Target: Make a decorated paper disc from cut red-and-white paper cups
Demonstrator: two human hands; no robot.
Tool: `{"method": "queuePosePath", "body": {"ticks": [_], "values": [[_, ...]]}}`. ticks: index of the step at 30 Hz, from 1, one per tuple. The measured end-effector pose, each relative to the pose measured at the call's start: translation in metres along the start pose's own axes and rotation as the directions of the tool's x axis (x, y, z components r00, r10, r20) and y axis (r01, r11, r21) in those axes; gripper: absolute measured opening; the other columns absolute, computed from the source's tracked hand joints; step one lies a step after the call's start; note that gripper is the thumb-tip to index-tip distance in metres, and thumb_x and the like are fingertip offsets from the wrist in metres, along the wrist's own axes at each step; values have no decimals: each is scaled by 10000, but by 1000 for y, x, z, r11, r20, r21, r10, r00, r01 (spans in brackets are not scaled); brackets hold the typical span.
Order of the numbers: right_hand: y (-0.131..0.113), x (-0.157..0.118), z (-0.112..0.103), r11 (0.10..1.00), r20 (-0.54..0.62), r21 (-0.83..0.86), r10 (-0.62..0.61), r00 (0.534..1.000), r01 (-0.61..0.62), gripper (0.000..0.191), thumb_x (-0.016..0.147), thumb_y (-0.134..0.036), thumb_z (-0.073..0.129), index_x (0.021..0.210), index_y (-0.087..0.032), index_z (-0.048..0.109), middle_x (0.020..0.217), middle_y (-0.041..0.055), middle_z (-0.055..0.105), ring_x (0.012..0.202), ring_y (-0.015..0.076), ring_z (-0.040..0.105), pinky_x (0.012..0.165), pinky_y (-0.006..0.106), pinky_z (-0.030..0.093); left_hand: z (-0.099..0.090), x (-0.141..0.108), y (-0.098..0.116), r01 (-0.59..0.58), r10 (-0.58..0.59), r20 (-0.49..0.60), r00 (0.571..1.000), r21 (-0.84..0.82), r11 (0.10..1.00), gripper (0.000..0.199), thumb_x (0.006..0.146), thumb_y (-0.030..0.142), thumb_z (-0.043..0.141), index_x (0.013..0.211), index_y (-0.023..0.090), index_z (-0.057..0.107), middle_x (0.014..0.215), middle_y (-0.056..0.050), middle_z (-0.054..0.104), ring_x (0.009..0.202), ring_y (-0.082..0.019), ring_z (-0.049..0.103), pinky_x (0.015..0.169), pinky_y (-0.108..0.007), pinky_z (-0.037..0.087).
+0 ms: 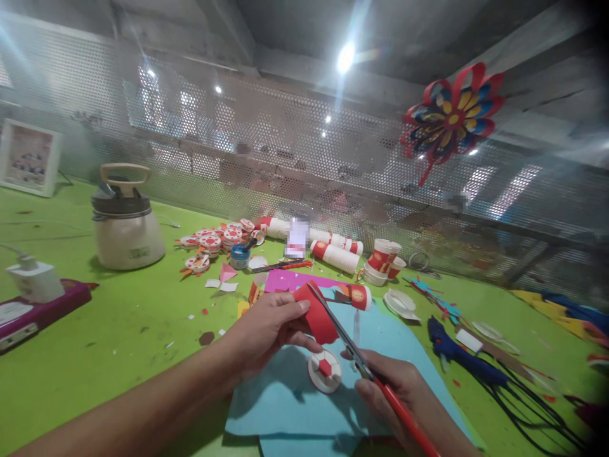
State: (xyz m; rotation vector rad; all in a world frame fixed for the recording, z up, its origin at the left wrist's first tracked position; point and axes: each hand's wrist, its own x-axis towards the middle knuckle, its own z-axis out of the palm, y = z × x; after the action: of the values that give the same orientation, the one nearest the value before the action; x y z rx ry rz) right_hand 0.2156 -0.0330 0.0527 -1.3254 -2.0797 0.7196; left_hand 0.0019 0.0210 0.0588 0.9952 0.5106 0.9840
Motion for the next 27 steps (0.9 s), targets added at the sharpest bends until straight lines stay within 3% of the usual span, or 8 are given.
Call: {"method": "queuePosePath", "body": {"ticks": [11,19,27], "values": [[2,0,0,999,28,-20,-32,999,32,508,881,-586,437,1010,-180,712,635,-14,515,531,110,343,532,213,380,-4,2,-11,22,-22,45,999,-5,1000,242,840,288,612,844,70,718,773,-136,722,634,-154,660,615,-270,574],[8,3,5,996,-1,-94,6,1000,-6,505,886,-563,434,1019,-172,725,628,-5,577,538,127,446,534,219,406,-7,7,-14,66,-67,-16,998,-41,997,223,813,258,649,872,50,703,719,-114,709,616,-143,650,617,-261,581],[10,4,2,995,14,-99,18,1000,-17,449,878,-510,481,1012,-166,736,658,-5,612,558,137,491,536,228,419,-11,9,-15,128,-129,-13,992,-65,990,208,778,243,681,729,41,687,670,-115,700,571,-141,655,607,-244,582]]}}
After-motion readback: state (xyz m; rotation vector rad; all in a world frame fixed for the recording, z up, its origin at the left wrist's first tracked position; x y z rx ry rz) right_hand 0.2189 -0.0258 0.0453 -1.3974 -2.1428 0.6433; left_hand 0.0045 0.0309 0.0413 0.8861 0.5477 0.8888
